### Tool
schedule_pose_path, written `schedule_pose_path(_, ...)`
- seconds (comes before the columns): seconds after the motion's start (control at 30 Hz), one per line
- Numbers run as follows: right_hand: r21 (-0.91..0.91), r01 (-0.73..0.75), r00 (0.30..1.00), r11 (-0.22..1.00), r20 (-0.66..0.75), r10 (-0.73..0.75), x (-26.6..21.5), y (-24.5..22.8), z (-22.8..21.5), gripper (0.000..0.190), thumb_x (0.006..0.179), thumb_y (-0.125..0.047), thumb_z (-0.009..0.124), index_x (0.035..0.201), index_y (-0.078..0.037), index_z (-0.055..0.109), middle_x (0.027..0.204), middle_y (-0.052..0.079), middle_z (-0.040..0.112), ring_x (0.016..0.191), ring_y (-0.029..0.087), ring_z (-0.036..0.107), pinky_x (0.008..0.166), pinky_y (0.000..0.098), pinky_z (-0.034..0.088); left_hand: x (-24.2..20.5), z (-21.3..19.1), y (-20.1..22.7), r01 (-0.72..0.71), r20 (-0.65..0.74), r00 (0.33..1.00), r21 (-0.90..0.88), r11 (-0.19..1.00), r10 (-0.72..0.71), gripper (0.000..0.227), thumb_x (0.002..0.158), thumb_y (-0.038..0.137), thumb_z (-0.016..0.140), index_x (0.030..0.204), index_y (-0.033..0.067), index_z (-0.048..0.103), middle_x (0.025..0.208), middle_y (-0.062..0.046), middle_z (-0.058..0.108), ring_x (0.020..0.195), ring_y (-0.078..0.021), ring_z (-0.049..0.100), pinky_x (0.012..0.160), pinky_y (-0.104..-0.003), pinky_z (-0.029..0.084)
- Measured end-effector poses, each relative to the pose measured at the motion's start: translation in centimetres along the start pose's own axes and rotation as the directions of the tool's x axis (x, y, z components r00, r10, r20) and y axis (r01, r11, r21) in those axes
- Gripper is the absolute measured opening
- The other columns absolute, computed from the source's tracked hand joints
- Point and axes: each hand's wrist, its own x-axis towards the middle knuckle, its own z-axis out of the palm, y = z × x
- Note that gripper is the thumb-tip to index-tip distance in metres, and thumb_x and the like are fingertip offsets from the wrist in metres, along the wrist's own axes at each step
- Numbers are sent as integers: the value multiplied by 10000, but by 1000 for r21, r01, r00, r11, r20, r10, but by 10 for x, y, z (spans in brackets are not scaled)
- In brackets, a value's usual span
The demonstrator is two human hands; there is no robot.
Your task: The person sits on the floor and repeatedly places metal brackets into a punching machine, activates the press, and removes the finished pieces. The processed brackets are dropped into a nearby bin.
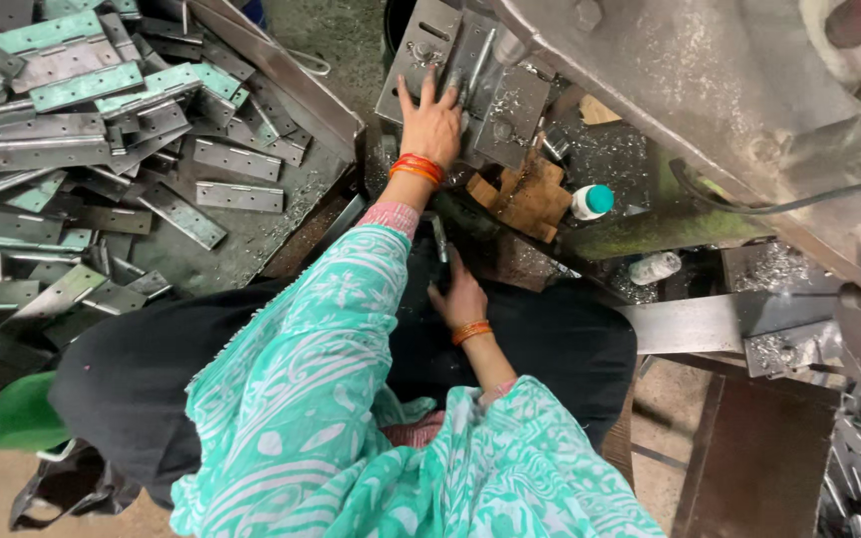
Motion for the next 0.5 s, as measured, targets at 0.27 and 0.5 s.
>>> schedule_pose_path(0.27, -167, 7, 973, 986, 227, 32, 51, -9, -67, 747, 915, -406, 744, 1520, -119, 416, 1157, 255, 717, 1074, 453, 683, 894, 558, 567, 4, -6, 3, 32, 15, 999, 35, 999, -33, 390, 1035, 302, 447, 1205, 125, 749, 1470, 1, 545, 1525, -374, 195, 1141, -812, 24)
schedule_pose_path(0.5, -170, -58, 987, 984, 139, 82, 20, -14, -35, 954, 763, -335, 791, 1576, -160, 324, 1118, 286, 668, 935, 486, 669, 792, 577, 552, 38, 0, -1, 48, 99, 994, 64, 997, -54, 410, 1061, 312, 422, 1237, 127, 743, 1536, -12, 507, 1538, -376, 197, 1153, -793, 18)
